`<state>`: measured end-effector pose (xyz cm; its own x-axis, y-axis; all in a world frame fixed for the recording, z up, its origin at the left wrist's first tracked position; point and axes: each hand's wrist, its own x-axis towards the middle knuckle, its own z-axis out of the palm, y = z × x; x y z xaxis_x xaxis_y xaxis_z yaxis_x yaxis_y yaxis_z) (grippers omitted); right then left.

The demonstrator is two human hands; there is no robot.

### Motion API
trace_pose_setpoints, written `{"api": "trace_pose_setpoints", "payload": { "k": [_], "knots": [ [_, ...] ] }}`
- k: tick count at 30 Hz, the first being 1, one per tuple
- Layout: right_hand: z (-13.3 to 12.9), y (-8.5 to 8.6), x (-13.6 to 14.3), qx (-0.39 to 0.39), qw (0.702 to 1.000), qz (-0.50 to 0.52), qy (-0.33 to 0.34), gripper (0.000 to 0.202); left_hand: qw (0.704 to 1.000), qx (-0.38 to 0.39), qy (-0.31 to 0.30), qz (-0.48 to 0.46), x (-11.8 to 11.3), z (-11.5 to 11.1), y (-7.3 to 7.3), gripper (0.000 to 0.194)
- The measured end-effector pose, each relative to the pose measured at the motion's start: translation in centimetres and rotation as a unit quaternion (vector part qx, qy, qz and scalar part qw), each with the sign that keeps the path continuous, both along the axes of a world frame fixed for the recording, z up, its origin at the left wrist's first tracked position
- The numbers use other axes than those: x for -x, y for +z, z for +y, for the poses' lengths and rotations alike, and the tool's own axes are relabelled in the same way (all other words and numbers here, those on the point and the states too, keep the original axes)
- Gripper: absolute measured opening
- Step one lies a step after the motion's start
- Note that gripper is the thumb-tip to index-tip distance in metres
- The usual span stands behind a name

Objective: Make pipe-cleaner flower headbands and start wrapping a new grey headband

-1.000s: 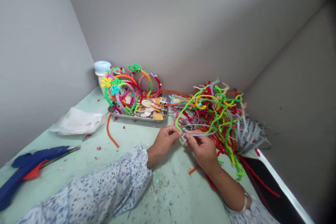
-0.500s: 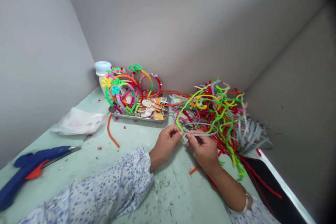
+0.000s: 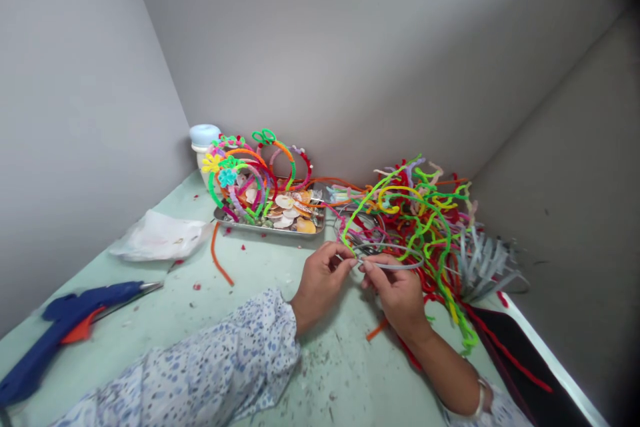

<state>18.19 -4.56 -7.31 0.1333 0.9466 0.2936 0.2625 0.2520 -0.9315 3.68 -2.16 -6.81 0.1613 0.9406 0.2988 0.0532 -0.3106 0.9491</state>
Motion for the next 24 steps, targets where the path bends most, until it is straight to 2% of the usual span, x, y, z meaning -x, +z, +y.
{"api": "trace_pose_setpoints", "payload": {
  "k": [11,24],
  "knots": [
    [-0.02,0.06,-0.03,0.003,0.999,0.029,0.014,0.019,0.993,-0.104,0.031,0.044,0.33,-0.06,0.25,0.009],
    [0.06,-0.23,-0.28,0.01,0.999,0.046,0.024,0.019,0.988,-0.137,0.036,0.054,0.39,-0.05,0.21,0.01]
  ]
}}
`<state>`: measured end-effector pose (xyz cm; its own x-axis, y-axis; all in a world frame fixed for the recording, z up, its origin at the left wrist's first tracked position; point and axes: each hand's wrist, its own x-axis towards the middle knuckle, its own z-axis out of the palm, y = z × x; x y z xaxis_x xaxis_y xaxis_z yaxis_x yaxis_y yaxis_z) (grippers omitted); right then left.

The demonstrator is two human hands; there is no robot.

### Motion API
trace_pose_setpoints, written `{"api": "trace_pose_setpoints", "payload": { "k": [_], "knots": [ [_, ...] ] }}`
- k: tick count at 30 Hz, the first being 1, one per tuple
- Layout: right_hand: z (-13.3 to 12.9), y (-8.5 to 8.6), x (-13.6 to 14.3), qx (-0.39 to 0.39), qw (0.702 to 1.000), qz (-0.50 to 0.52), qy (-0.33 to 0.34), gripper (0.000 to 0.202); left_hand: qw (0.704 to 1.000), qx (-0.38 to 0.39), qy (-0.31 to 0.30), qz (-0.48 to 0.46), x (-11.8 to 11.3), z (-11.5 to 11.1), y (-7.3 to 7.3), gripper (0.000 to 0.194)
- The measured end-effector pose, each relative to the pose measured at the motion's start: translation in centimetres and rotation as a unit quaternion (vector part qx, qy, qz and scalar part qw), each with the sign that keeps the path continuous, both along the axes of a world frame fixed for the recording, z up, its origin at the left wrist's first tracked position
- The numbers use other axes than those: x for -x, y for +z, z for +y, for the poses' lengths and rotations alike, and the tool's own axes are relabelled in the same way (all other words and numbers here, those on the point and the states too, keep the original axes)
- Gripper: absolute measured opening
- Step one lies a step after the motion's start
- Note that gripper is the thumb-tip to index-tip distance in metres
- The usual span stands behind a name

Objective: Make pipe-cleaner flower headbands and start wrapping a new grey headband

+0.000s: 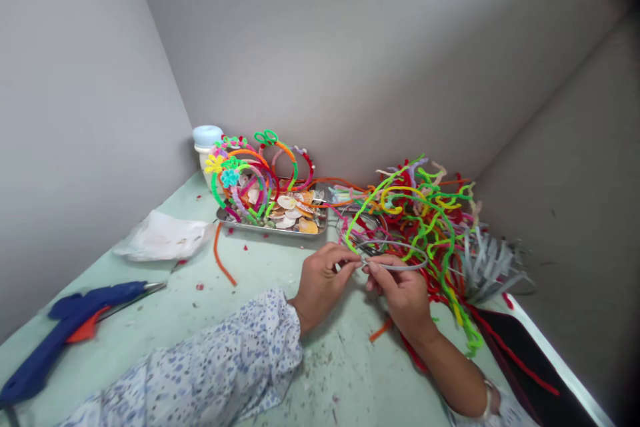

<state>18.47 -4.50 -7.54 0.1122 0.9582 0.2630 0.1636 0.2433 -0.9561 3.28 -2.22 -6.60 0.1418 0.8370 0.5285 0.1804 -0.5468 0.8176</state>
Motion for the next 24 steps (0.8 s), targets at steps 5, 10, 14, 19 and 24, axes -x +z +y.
{"api": "trace_pose_setpoints", "payload": {
  "k": [5,10,14,19,24],
  "knots": [
    [-0.14,-0.08,-0.15,0.0,1.0,0.004,0.01,0.02,1.0,-0.007,0.003,0.007,0.0,0.05,0.05,0.01],
    [-0.15,-0.09,-0.19,0.0,1.0,0.007,0.015,0.02,1.0,-0.002,0.005,0.011,0.07,-0.07,0.13,0.011],
    [-0.09,-0.01,-0.16,-0.001,1.0,0.003,0.014,0.02,1.0,-0.008,0.003,0.01,0.15,-0.05,0.11,0.011],
    [-0.03,0.01,-0.15,0.001,1.0,-0.002,0.016,0.021,1.0,-0.024,0.004,0.015,0.27,0.26,-0.25,0.011],
    [0.06,-0.07,-0.14,0.002,1.0,0.003,0.017,0.022,0.999,-0.035,0.009,0.021,0.31,0.39,-0.5,0.012]
  ]
}}
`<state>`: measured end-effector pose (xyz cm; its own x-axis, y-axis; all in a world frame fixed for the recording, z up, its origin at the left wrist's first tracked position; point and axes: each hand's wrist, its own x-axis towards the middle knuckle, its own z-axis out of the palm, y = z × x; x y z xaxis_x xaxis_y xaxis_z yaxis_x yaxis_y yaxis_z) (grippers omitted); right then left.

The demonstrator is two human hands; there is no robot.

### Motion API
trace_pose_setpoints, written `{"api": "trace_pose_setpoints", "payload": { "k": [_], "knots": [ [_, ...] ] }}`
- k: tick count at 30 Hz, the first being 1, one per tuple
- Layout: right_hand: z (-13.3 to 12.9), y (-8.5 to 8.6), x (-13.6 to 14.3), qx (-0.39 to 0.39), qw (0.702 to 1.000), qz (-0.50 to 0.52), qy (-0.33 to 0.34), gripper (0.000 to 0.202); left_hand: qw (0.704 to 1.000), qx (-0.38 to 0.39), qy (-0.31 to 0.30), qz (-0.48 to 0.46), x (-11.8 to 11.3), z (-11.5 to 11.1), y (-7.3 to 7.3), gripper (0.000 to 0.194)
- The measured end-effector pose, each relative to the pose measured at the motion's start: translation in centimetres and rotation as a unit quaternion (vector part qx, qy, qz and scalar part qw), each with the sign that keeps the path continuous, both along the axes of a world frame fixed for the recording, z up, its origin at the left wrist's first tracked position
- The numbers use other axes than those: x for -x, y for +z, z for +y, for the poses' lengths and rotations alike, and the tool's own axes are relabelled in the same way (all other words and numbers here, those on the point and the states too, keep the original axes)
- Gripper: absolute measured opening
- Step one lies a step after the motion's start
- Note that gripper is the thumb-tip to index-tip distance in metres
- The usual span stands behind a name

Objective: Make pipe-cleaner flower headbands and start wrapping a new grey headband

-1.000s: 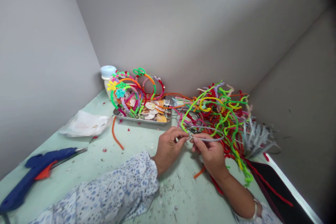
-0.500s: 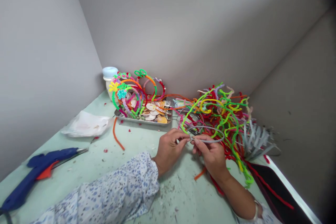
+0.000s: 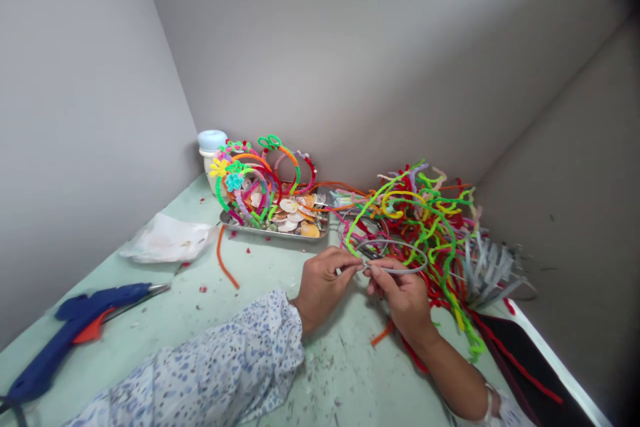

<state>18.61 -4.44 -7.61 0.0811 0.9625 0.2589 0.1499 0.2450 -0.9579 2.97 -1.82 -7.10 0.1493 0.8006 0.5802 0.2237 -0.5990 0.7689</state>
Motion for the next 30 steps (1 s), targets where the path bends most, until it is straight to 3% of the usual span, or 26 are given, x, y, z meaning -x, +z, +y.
{"api": "trace_pose_setpoints", "payload": {
  "k": [30],
  "knots": [
    [0.05,0.17,0.1,0.011,1.0,-0.018,-0.004,0.022,0.999,0.013,-0.011,0.049,0.05,-0.01,0.63,0.012]
  ]
}}
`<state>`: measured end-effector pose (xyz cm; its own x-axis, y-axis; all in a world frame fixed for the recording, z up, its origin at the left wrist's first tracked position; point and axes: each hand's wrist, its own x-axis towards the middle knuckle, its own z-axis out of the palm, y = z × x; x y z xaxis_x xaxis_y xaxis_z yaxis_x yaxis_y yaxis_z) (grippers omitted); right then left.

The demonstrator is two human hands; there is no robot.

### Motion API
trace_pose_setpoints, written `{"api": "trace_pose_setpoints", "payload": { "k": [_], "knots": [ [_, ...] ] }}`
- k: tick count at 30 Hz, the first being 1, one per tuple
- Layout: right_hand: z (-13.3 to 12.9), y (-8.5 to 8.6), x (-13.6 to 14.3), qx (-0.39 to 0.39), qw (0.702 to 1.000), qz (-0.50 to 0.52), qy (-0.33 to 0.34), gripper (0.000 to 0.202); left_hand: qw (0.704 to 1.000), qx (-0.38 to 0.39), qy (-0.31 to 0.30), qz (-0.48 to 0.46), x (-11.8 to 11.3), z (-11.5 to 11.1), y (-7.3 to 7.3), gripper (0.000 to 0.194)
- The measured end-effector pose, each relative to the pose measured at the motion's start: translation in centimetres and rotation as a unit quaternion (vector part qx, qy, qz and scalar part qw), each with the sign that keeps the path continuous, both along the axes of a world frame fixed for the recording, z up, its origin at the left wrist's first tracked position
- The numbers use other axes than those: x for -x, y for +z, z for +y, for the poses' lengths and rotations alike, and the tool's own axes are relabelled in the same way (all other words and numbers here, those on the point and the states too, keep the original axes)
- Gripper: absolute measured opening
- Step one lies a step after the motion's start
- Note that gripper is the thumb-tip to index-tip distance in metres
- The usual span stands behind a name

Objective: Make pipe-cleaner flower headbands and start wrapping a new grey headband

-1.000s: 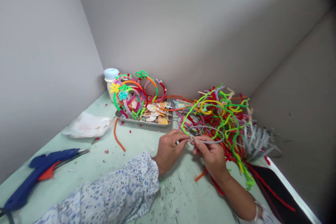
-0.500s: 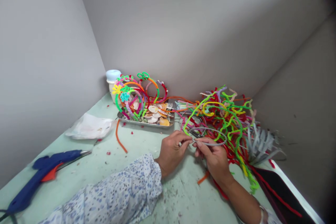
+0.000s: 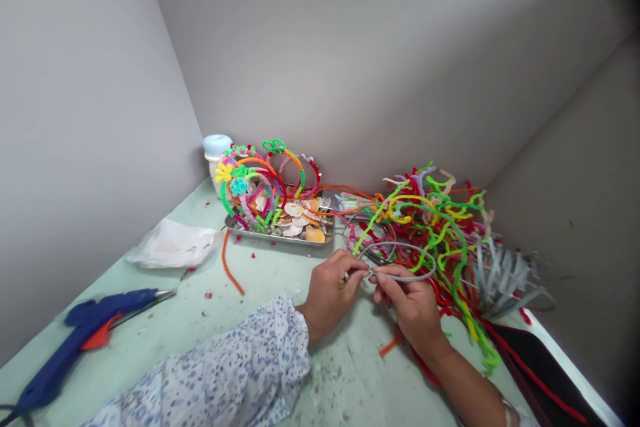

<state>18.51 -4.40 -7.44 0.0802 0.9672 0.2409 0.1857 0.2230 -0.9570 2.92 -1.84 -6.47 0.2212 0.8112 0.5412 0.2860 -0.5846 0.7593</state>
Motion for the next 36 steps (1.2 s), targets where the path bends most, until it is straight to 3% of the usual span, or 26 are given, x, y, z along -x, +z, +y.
{"api": "trace_pose_setpoints", "payload": {
  "k": [14,36],
  "knots": [
    [0.14,0.01,0.17,-0.026,1.0,-0.017,-0.002,0.019,0.999,-0.018,0.029,-0.03,-0.11,0.38,-0.65,0.012],
    [0.14,0.22,0.04,-0.05,0.998,-0.026,0.011,0.015,0.999,0.033,-0.015,0.028,0.06,0.15,0.08,0.014]
  ]
}}
